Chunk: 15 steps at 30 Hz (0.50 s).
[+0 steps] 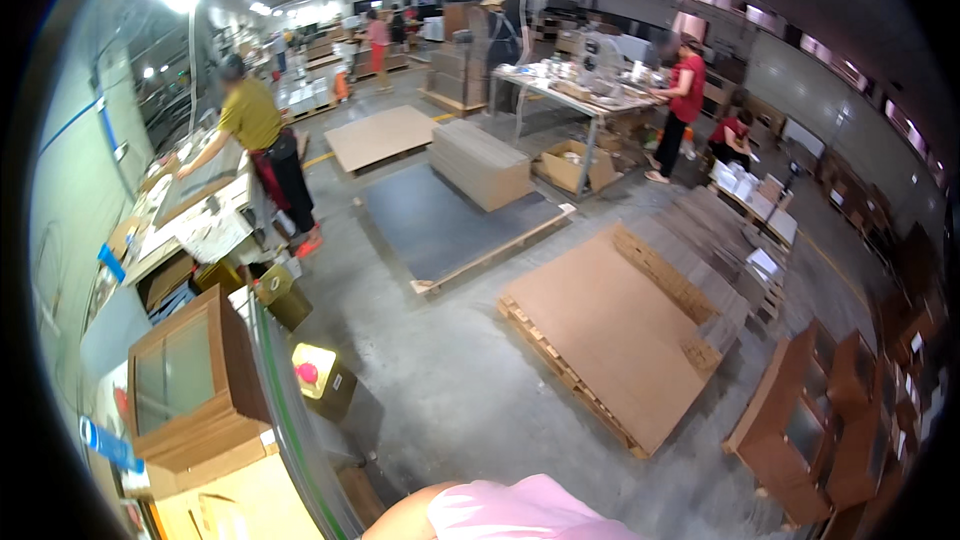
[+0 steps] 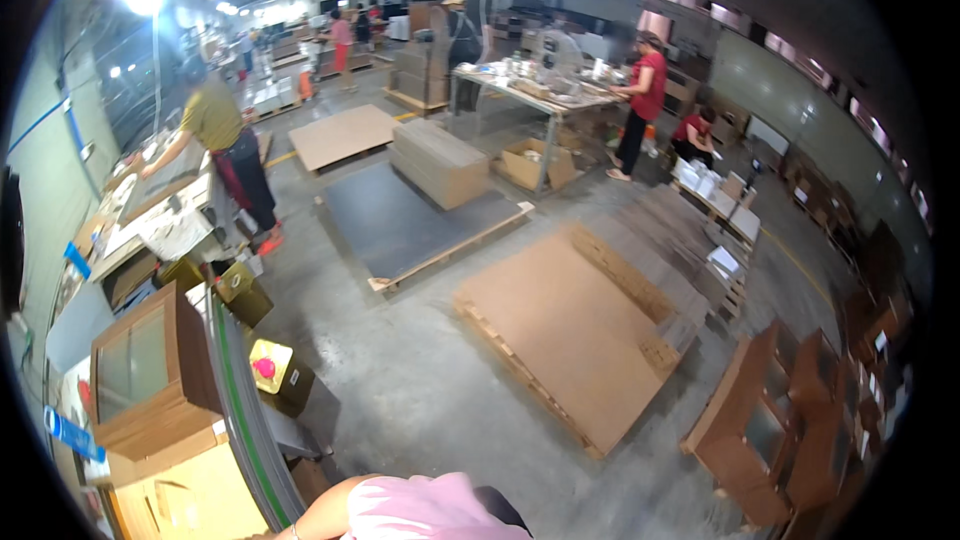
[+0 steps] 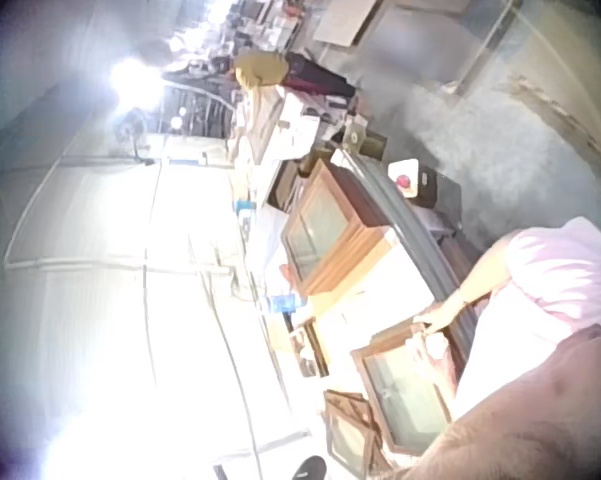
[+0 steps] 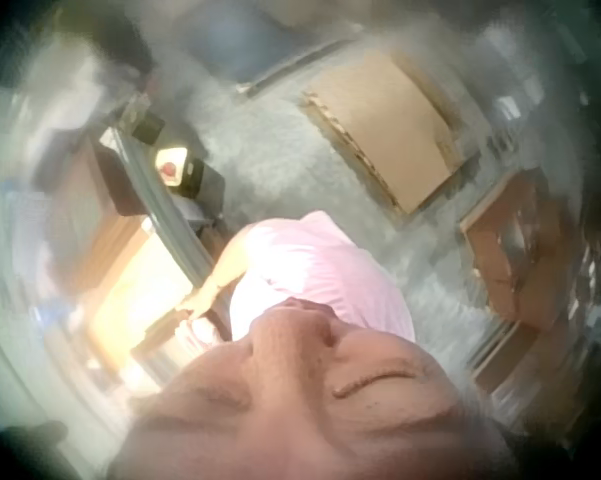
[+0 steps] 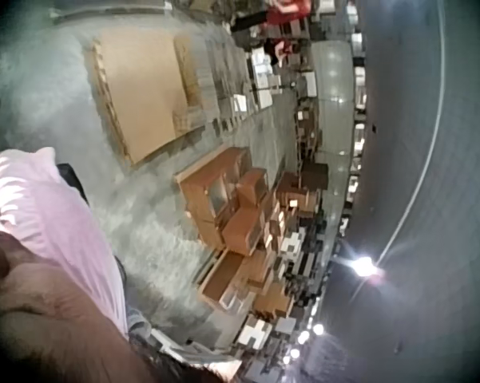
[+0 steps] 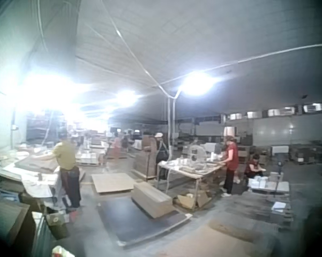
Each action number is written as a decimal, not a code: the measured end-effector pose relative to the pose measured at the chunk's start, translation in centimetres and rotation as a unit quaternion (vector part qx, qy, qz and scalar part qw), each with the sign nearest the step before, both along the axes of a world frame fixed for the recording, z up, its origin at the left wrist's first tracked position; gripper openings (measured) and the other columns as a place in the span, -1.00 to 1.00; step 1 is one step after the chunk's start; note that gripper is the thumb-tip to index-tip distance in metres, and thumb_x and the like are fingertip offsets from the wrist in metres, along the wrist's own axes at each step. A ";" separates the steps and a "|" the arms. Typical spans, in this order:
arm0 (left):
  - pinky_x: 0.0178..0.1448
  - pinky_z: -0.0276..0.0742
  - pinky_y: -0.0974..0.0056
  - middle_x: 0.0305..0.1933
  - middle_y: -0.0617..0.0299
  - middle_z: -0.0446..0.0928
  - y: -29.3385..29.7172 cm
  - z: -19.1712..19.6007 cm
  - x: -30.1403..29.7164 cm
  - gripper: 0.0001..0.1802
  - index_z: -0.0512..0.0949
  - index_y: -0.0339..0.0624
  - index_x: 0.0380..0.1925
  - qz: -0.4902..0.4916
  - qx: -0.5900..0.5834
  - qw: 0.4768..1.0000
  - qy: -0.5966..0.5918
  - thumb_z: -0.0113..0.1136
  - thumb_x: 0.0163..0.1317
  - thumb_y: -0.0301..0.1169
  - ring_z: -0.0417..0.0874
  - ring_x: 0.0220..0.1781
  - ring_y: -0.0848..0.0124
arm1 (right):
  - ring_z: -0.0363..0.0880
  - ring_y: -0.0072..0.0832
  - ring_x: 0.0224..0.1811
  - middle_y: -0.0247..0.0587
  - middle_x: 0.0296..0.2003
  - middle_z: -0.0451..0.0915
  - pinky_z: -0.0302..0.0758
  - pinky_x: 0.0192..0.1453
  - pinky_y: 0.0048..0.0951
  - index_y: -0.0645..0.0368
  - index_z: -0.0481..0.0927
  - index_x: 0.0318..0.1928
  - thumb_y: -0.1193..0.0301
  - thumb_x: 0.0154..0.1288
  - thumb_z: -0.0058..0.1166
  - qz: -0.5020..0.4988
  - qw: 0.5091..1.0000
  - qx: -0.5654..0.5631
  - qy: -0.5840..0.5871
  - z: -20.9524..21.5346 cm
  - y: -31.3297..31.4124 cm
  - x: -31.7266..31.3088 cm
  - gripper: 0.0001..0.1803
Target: The person wipes glass panes within wooden frames using a cloth and liquid, and sands parts of the wooden frames with a sanding block.
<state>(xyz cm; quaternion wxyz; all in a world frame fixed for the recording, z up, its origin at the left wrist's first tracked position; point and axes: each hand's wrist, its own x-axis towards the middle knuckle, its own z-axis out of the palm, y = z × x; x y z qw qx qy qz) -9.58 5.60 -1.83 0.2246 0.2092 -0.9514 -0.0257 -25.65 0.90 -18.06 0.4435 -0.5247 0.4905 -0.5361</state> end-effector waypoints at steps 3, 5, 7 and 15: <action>0.35 0.30 -0.08 0.15 -0.20 0.49 0.2 -1.3 -0.4 -0.50 0.54 -0.29 0.09 0.061 0.019 0.998 -0.002 0.21 0.27 -0.16 0.40 0.29 -0.07 | 0.43 -0.14 0.22 0.10 0.20 0.43 0.40 0.29 -0.22 0.32 0.22 0.33 0.29 0.46 0.01 0.016 1.000 -0.014 0.007 -0.5 -0.4 1.0 -0.43; 0.41 0.24 -0.08 0.21 -0.16 0.48 0.2 -2.6 -1.4 -0.51 0.52 -0.27 0.14 0.081 0.042 0.996 -0.007 0.17 0.30 -0.20 0.35 0.36 -0.07 | 0.43 -0.14 0.22 0.10 0.20 0.43 0.40 0.29 -0.22 0.32 0.22 0.33 0.29 0.47 0.00 0.013 1.000 -0.023 0.014 -1.6 0.2 0.9 -0.44; 0.41 0.25 -0.08 0.24 -0.10 0.48 0.1 -3.0 -0.8 -0.54 0.51 -0.26 0.18 0.089 0.051 0.995 -0.018 0.11 0.34 -0.27 0.35 0.37 -0.08 | 0.42 -0.14 0.22 0.09 0.19 0.43 0.40 0.29 -0.22 0.32 0.23 0.33 0.30 0.48 -0.01 0.022 0.999 -0.041 0.023 -2.4 0.1 1.1 -0.45; 0.47 0.15 -0.10 0.28 -0.16 0.45 4.1 -3.1 10.2 -0.47 0.48 -0.24 0.23 0.115 0.084 0.990 -0.010 0.13 0.26 -0.30 0.31 0.40 -0.14 | 0.24 -0.05 0.40 0.25 0.28 0.31 0.22 0.46 -0.19 0.47 0.28 0.28 0.34 0.29 0.10 0.112 0.985 0.116 0.064 6.0 0.6 -0.3 -0.36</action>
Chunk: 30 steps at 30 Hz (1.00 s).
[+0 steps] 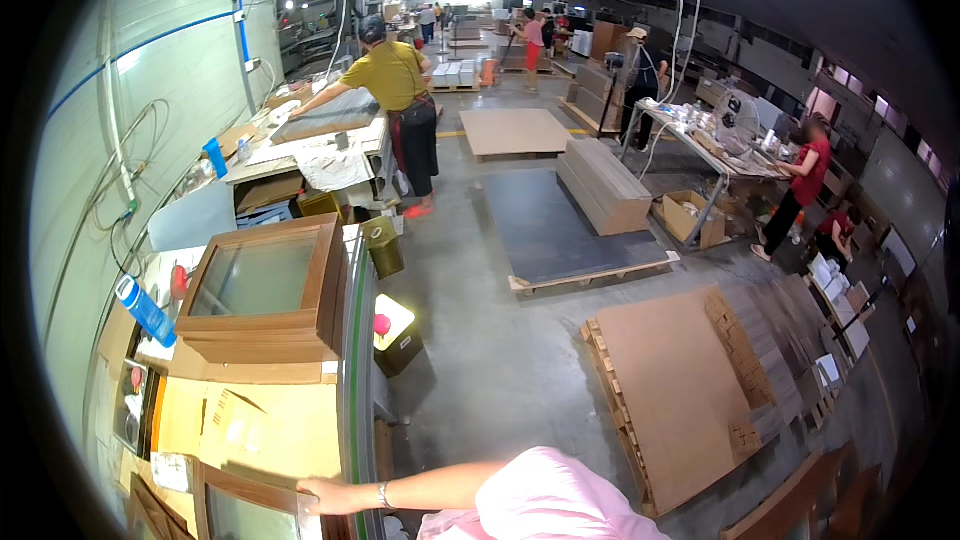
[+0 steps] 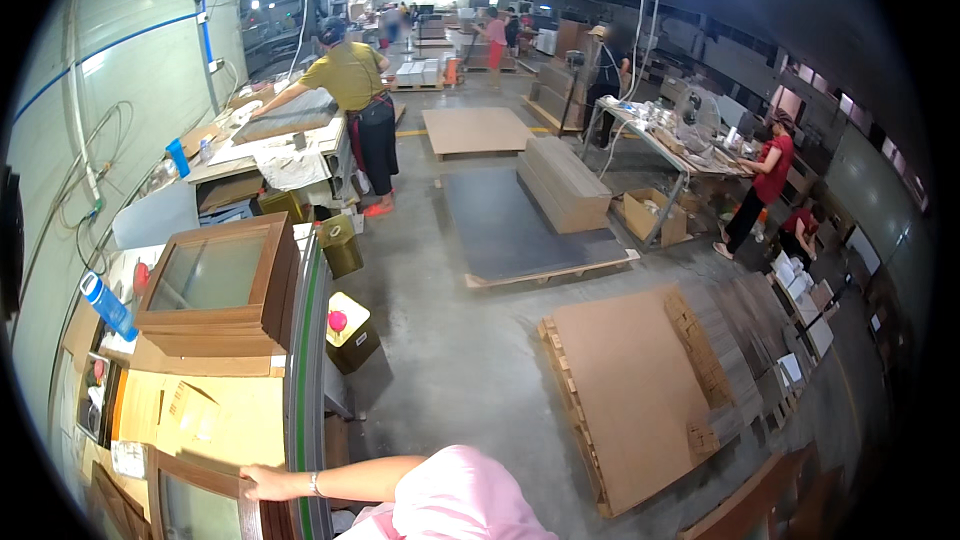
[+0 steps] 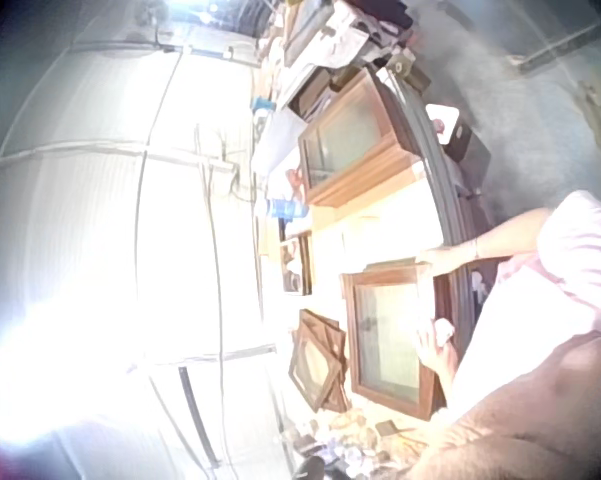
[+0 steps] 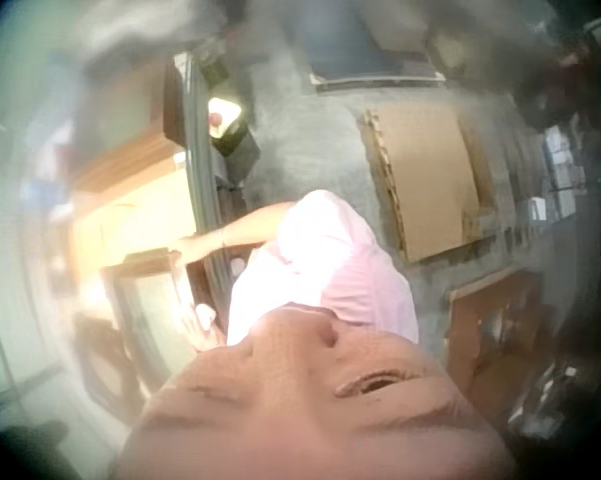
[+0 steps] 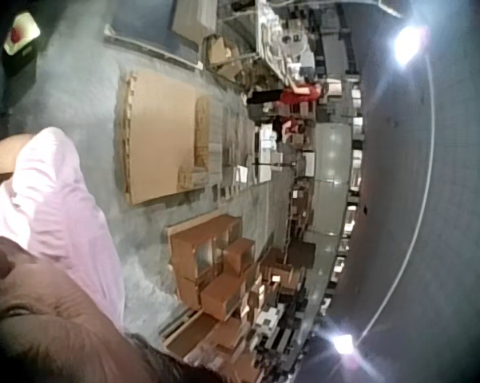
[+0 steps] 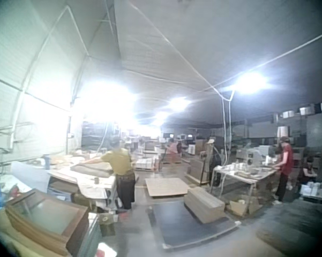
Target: The person wipes glass panes within wooden frames using a cloth and liquid, and sands parts of the wooden frames with a sanding block.
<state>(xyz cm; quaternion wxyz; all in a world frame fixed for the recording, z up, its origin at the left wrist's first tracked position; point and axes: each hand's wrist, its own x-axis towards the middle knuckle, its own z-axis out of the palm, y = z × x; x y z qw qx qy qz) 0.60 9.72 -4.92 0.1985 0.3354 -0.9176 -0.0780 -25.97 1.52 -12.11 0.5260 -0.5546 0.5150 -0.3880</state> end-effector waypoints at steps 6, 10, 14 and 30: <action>0.47 0.15 -0.10 0.30 -0.16 0.43 0.3 0.3 1.9 -0.44 0.47 -0.23 0.24 0.092 -0.029 0.995 0.024 0.17 0.22 -0.31 0.32 0.40 -0.14 | 0.35 0.07 0.30 0.32 0.17 0.39 0.35 0.39 -0.12 0.55 0.30 0.20 0.28 0.26 0.17 -0.102 0.976 -0.069 0.180 3.9 -6.1 2.7 -0.33; 0.46 0.17 -0.10 0.31 -0.16 0.42 -2.8 0.3 -1.7 -0.41 0.46 -0.22 0.25 0.159 0.064 0.984 -0.039 0.22 0.18 -0.34 0.33 0.39 -0.13 | 0.56 0.04 0.10 0.30 -0.04 0.56 0.53 0.18 -0.16 0.57 0.29 0.11 0.31 0.32 0.11 -0.016 0.967 -0.043 0.250 3.8 -9.3 6.0 -0.43; 0.42 0.23 -0.10 0.28 -0.15 0.45 -2.1 -1.0 -5.8 -0.38 0.44 -0.16 0.29 0.153 -0.032 0.984 -0.085 0.22 0.15 -0.39 0.37 0.36 -0.11 | 0.67 0.02 -0.08 0.33 -0.22 0.62 0.61 0.01 -0.17 0.55 0.36 -0.03 0.36 0.28 0.15 -0.082 0.958 -0.116 0.249 1.8 -9.5 7.5 -0.53; 0.45 0.27 -0.03 0.34 -0.16 0.39 -3.4 0.3 -10.8 -0.19 0.31 -0.15 0.38 0.142 -0.027 0.981 -0.132 0.34 0.06 -0.39 0.33 0.41 -0.11 | 0.65 -0.02 -0.12 0.26 -0.21 0.59 0.59 -0.01 -0.18 0.52 0.34 -0.05 0.37 0.33 0.09 -0.060 0.954 -0.124 0.266 1.9 -9.4 7.2 -0.59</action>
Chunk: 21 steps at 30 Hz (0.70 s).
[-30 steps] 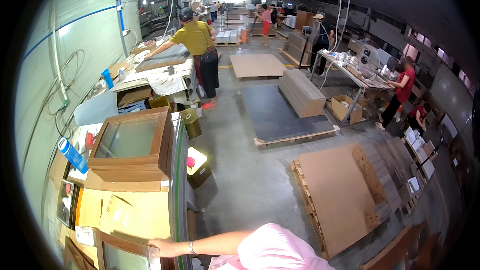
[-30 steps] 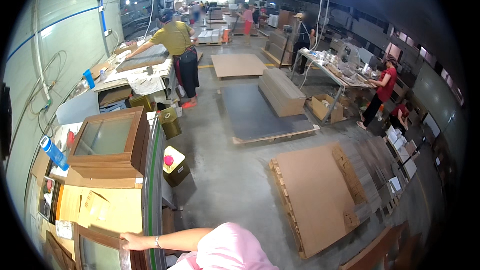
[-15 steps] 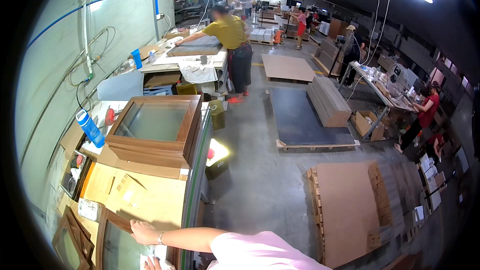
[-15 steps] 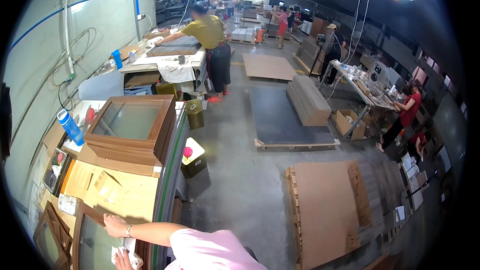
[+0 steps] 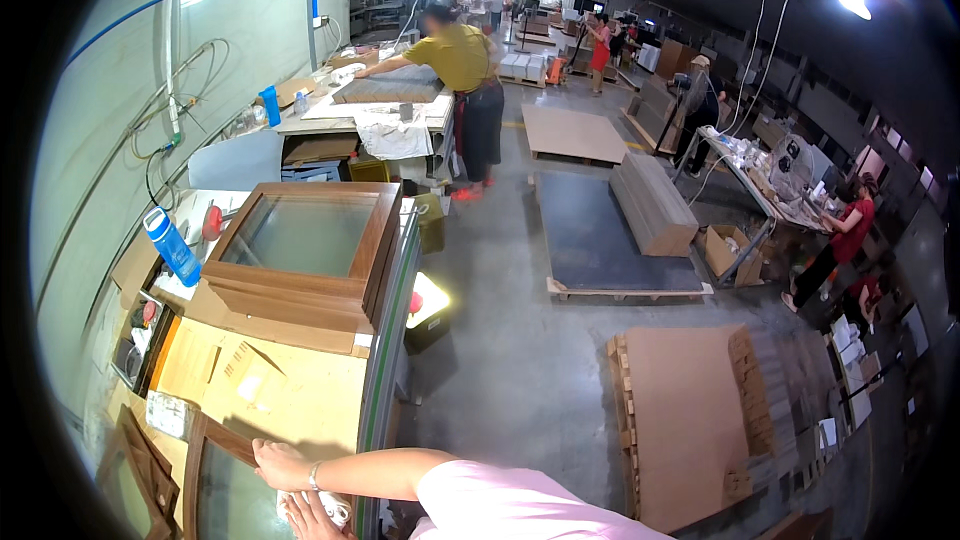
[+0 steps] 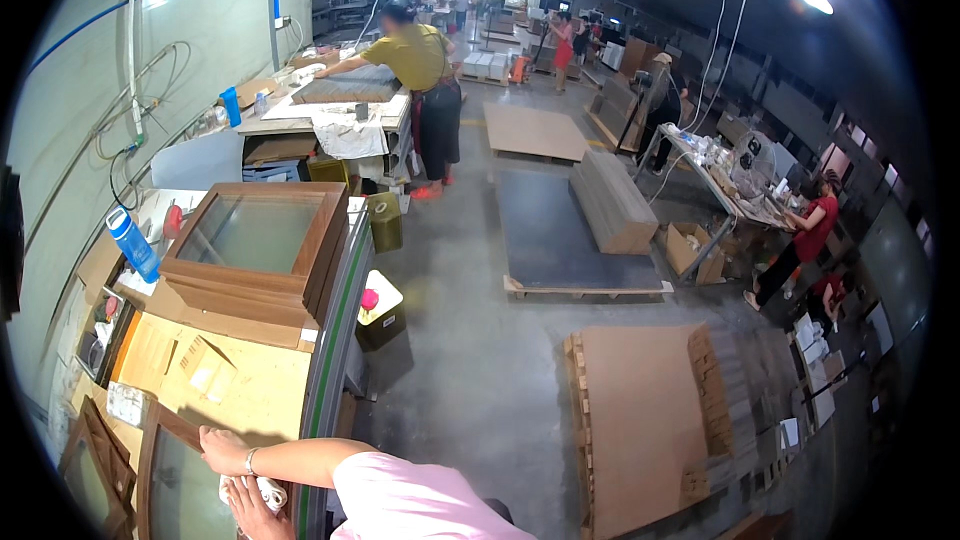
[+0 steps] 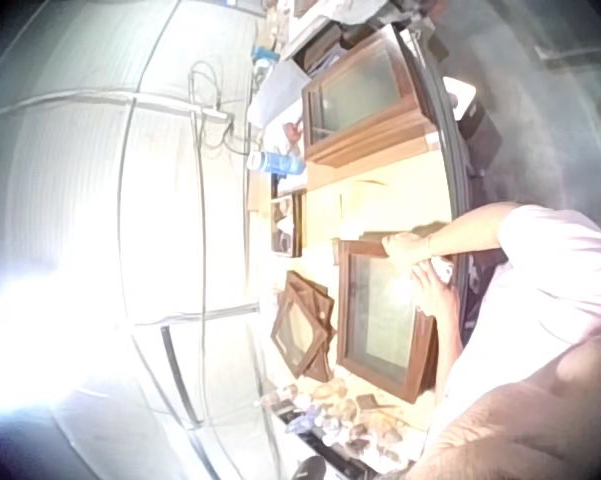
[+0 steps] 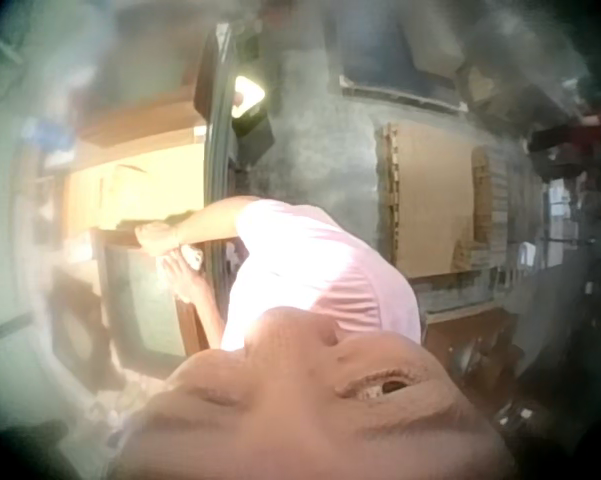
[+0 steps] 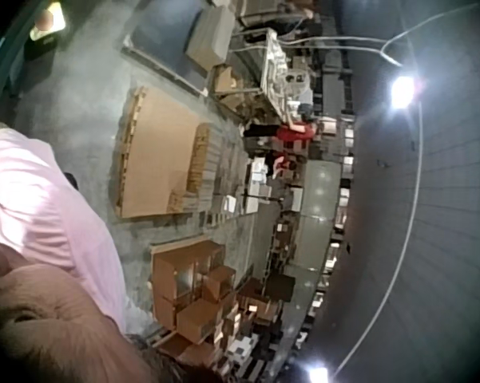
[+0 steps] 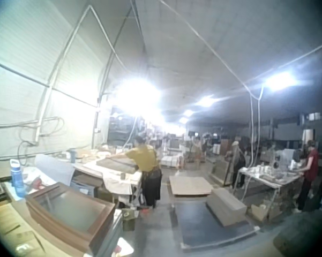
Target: The person wipes glass panes within wooden frames using a cloth and liquid, and sands parts of the wooden frames with a sanding block.
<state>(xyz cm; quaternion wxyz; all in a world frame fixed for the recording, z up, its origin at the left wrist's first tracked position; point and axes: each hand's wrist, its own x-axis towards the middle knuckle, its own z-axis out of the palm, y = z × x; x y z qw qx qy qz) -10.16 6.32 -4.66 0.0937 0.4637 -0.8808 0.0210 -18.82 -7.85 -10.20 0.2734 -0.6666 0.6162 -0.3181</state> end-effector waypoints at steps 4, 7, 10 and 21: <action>0.43 0.27 -0.07 0.29 -0.20 0.43 2.3 0.8 2.4 -0.23 0.36 -0.19 0.34 0.010 0.029 0.998 0.052 0.30 0.04 -0.49 0.35 0.39 -0.14 | 0.66 -0.02 -0.11 0.26 -0.21 0.59 0.60 -0.01 -0.20 0.51 0.34 -0.06 0.36 0.33 0.10 -0.001 1.000 0.022 -0.001 0.0 0.2 -0.2 -0.58; 0.43 0.25 -0.09 0.29 -0.19 0.44 4.8 0.5 7.4 -0.28 0.42 -0.20 0.31 0.038 0.025 0.997 0.058 0.18 0.02 -0.60 0.36 0.38 -0.15 | 0.66 -0.01 -0.10 0.27 -0.21 0.59 0.60 0.00 -0.21 0.54 0.33 -0.03 0.36 0.33 0.09 -0.009 1.000 -0.007 0.007 -0.4 0.8 0.3 -0.56; 0.43 0.24 -0.10 0.28 -0.17 0.46 5.5 0.6 7.4 -0.30 0.45 -0.19 0.29 0.073 0.017 0.994 0.078 0.10 0.01 -0.59 0.38 0.36 -0.16 | 0.65 -0.01 -0.09 0.29 -0.22 0.59 0.60 0.01 -0.20 0.56 0.32 0.00 0.36 0.34 0.08 -0.018 1.000 0.000 0.019 -0.9 0.4 0.3 -0.54; 0.43 0.27 -0.10 0.34 -0.23 0.36 5.9 -2.0 9.8 -0.25 0.31 -0.29 0.36 0.070 -0.052 0.994 0.060 0.11 0.06 -0.54 0.31 0.42 -0.11 | 0.66 -0.01 -0.10 0.28 -0.28 0.61 0.59 0.01 -0.19 0.55 0.33 -0.05 0.37 0.37 0.07 0.001 1.000 0.011 0.008 1.6 0.9 0.0 -0.58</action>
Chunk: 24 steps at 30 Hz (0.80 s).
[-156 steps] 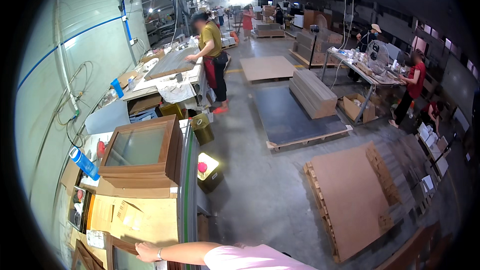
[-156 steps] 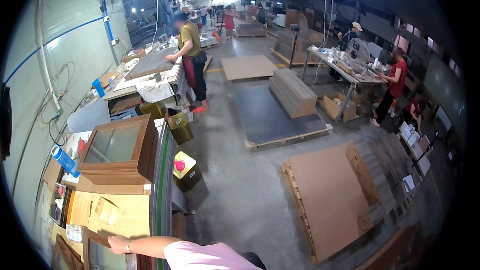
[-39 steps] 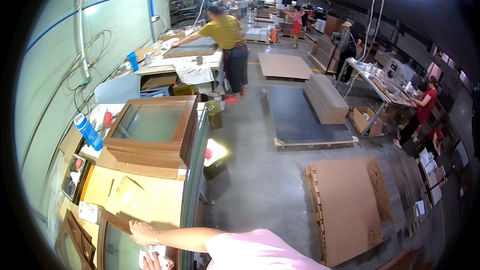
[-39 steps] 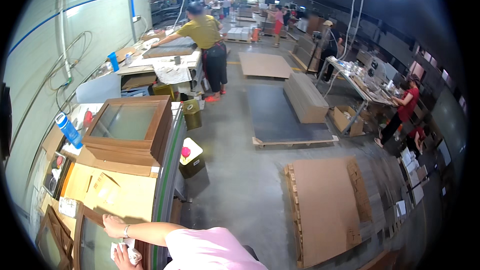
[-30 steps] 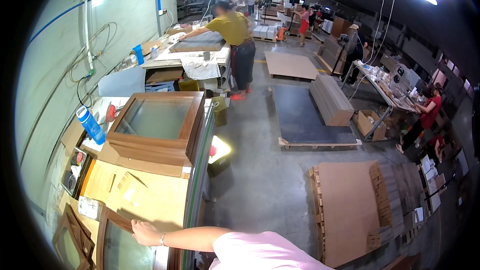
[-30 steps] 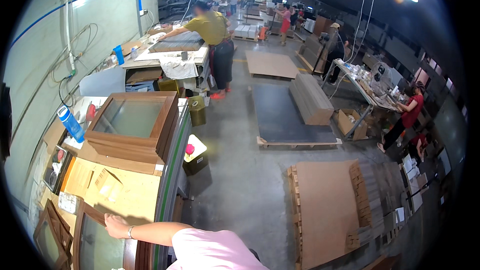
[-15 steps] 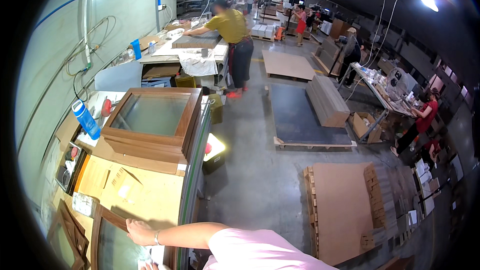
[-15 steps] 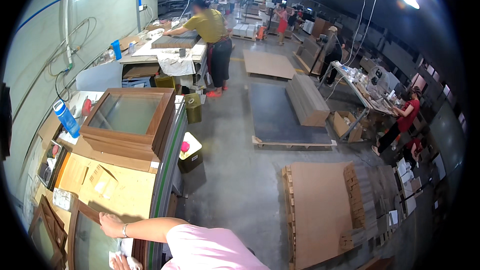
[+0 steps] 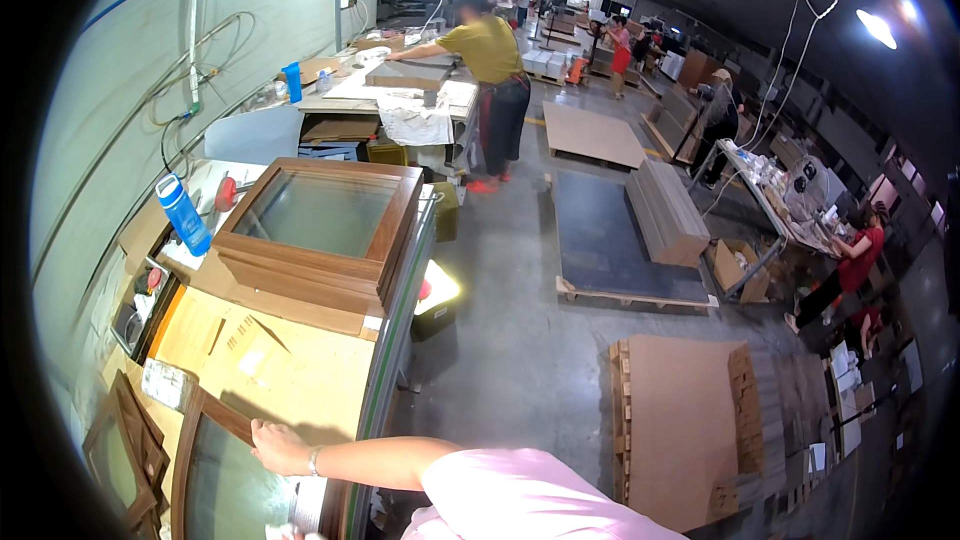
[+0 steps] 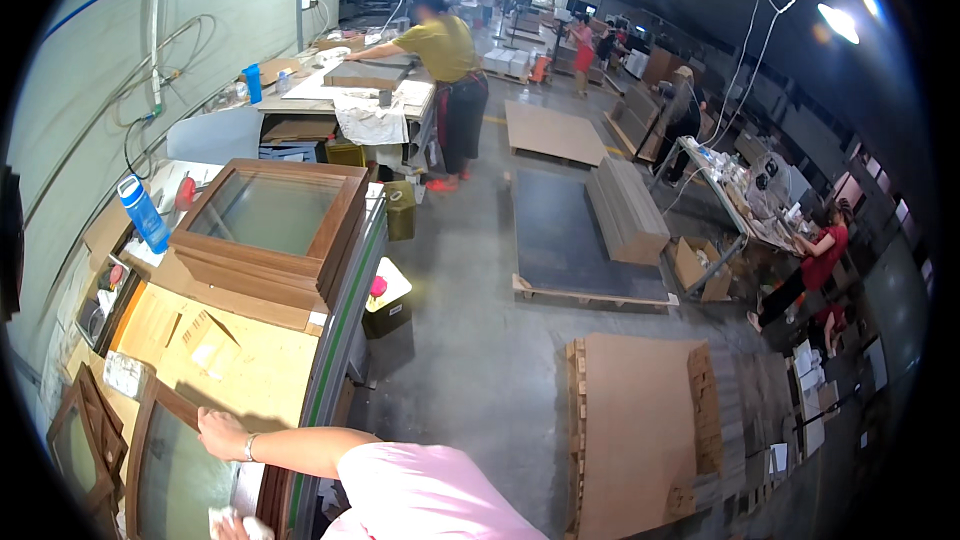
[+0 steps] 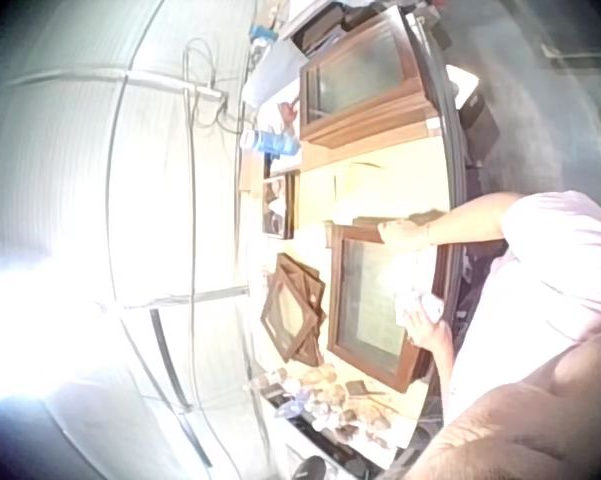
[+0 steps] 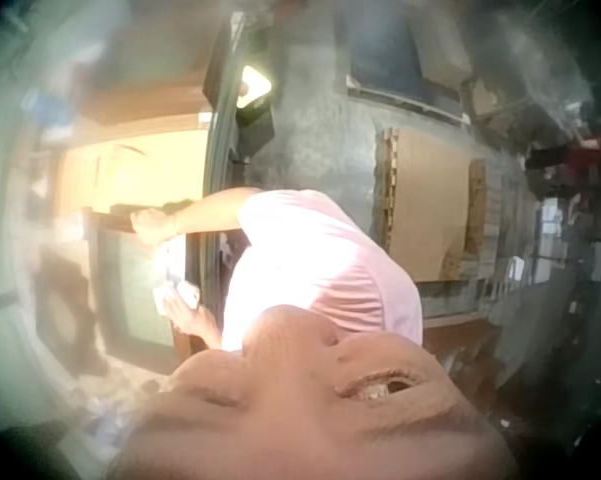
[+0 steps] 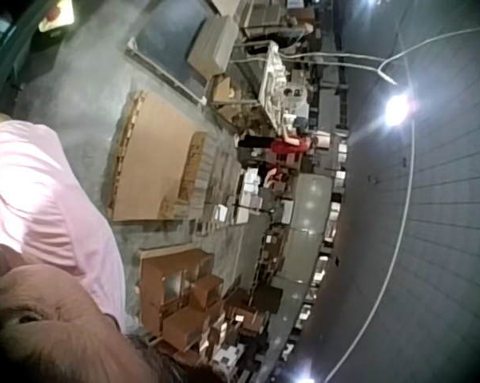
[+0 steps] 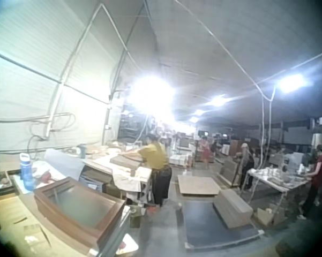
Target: The person wipes glass panes within wooden frames using a cloth and liquid, and sands parts of the wooden frames with a sanding block.
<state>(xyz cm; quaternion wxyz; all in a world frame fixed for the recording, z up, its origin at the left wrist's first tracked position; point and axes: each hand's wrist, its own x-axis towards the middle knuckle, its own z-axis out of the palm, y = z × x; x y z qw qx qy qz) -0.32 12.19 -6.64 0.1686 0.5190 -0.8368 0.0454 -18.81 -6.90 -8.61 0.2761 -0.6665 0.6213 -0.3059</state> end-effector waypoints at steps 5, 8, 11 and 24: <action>0.45 0.25 -0.10 0.36 -0.23 0.34 3.2 2.0 3.4 -0.26 0.29 -0.29 0.37 0.023 0.012 0.999 0.042 0.14 0.10 -0.50 0.30 0.43 -0.11 | 0.64 0.00 -0.10 0.26 -0.28 0.61 0.58 0.02 -0.18 0.56 0.32 -0.06 0.36 0.37 0.06 0.013 1.000 -0.007 -0.027 -0.6 0.2 -0.8 -0.58; 0.46 0.23 -0.09 0.37 -0.23 0.32 3.6 2.6 3.7 -0.26 0.28 -0.29 0.38 0.042 0.027 0.997 0.061 0.15 0.12 -0.47 0.29 0.44 -0.10 | 0.64 0.01 -0.11 0.25 -0.28 0.60 0.57 0.02 -0.17 0.57 0.32 -0.05 0.38 0.37 0.05 0.015 0.999 0.000 -0.032 -0.3 0.3 -0.6 -0.59; 0.46 0.22 -0.09 0.38 -0.24 0.30 3.6 3.3 3.7 -0.26 0.27 -0.29 0.38 0.058 0.046 0.993 0.087 0.17 0.14 -0.44 0.28 0.45 -0.10 | 0.64 0.00 -0.13 0.25 -0.30 0.60 0.58 0.00 -0.17 0.57 0.33 -0.06 0.40 0.38 0.03 0.010 1.000 -0.019 -0.013 -0.9 0.0 -0.2 -0.62; 0.56 -0.16 -0.22 0.52 -0.06 0.13 -5.4 -0.1 -7.7 -0.21 0.17 -0.25 0.44 0.059 0.133 0.989 -0.009 0.18 0.23 -0.28 -0.03 0.58 -0.13 | 0.67 -0.01 -0.19 0.29 -0.31 0.60 0.61 -0.09 -0.22 0.54 0.34 -0.09 0.39 0.29 0.10 -0.011 0.999 -0.019 -0.027 -0.5 -0.3 0.3 -0.60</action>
